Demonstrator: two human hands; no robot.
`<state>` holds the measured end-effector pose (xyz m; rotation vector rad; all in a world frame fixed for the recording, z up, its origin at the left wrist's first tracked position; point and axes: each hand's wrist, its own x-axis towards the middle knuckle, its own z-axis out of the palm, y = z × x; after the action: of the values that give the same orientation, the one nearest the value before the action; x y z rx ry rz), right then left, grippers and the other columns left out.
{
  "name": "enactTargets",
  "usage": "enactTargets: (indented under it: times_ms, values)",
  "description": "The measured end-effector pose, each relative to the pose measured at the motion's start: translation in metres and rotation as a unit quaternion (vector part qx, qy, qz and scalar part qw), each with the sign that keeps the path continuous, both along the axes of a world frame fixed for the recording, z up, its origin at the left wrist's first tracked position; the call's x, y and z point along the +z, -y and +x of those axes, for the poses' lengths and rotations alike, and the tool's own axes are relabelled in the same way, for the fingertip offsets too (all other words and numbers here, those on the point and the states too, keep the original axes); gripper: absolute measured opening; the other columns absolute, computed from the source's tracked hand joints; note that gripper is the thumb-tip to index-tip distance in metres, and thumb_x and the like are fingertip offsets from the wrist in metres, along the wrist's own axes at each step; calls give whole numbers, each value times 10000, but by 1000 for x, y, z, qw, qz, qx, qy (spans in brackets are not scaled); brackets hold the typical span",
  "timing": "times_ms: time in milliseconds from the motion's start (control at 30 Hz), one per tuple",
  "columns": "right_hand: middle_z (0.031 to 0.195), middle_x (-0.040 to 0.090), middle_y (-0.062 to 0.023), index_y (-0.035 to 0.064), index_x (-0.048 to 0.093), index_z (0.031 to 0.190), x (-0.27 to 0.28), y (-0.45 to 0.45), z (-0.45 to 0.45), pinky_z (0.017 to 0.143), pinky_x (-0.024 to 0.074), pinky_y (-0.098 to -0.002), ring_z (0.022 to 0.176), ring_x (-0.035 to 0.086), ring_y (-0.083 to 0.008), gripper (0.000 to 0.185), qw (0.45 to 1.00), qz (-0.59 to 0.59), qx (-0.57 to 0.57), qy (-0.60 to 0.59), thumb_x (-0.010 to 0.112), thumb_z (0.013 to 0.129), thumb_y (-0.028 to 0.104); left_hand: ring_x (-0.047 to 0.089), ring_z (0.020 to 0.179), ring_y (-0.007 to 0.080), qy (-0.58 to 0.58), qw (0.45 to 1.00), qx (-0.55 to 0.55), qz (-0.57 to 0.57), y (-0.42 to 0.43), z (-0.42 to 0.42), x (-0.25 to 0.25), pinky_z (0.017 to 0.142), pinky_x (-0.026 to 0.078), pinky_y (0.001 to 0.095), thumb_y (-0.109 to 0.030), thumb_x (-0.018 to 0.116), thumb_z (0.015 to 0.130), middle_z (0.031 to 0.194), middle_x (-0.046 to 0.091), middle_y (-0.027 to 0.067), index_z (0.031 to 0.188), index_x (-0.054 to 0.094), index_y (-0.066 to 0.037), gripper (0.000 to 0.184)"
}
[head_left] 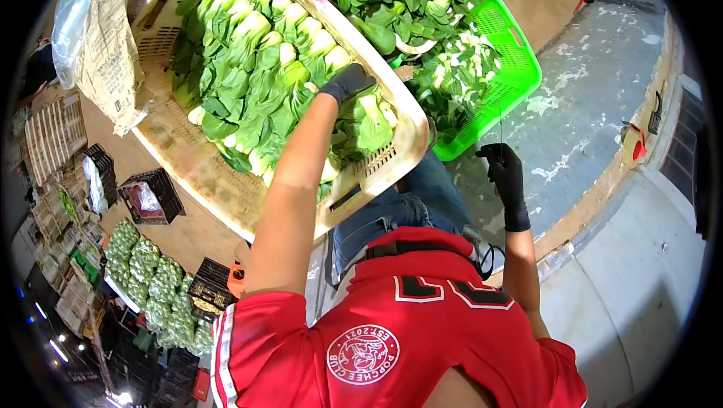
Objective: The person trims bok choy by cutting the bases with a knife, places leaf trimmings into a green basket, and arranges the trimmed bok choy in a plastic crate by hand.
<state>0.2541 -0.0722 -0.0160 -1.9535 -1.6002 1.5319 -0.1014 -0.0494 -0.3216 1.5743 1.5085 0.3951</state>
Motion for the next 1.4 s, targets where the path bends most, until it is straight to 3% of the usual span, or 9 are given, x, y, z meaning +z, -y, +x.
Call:
enactTargets:
  times_ms: [200,267,433,500,667,1067,1267,1300,1400]
  values:
    - [776,649,-41,43,614,920,-1,3,3,510,411,-245,556,510,-91,159,1000,-10,-7,15,589,846,183,534,1065,348,-83,988,-99,-79,4,-11,93,932,366,478,-572,751,519,1108,583,189,1193,461,-64,892]
    - [759,642,-57,39,616,901,-2,2,2,517,412,-264,562,519,-110,163,1000,7,-3,8,598,841,190,533,1069,359,-51,990,-20,-133,17,-7,152,975,281,540,-563,741,559,1128,576,194,1187,417,-73,860]
    - [711,610,-135,20,592,809,-12,1,-10,520,414,-328,560,552,-199,191,992,96,79,-3,629,818,207,595,952,307,-91,989,113,-2,64,-1,229,814,476,377,-342,794,629,1069,586,194,1207,405,16,784]
    - [707,581,-171,18,561,758,-6,3,-23,513,429,-380,576,571,-315,213,981,131,135,-39,634,801,213,587,967,231,140,951,259,-92,67,-6,287,841,475,339,-208,801,626,1084,582,142,1198,435,9,713]
    - [629,537,-129,67,529,717,64,-27,-69,472,434,-393,553,564,-305,160,895,320,277,-137,611,770,194,548,1033,198,174,966,187,44,42,23,411,916,434,336,-163,797,605,1114,555,118,1216,431,1,731]
    - [591,534,-100,97,544,688,109,-43,8,468,433,-392,530,551,-305,202,905,349,235,70,595,786,266,610,850,283,124,985,26,121,-9,160,402,763,489,361,-257,834,557,940,599,155,1084,493,25,688]
    - [658,568,-198,34,583,716,-61,-26,112,477,395,-421,527,522,-343,254,937,318,141,17,565,832,259,623,873,229,80,981,-51,169,-14,192,394,789,498,337,-259,821,552,956,622,146,1083,507,30,682]
    - [654,570,-187,24,565,677,-99,-13,140,460,378,-418,510,506,-331,266,967,113,159,165,577,832,240,619,899,234,102,981,-48,157,-13,196,402,807,493,345,-273,824,545,972,619,150,1092,502,28,702]
    - [834,626,-141,19,599,893,-54,4,136,635,461,-353,718,599,-245,176,995,95,18,32,635,783,152,618,898,294,141,987,12,74,-19,199,390,807,487,386,-319,828,565,949,606,180,1095,485,42,727]
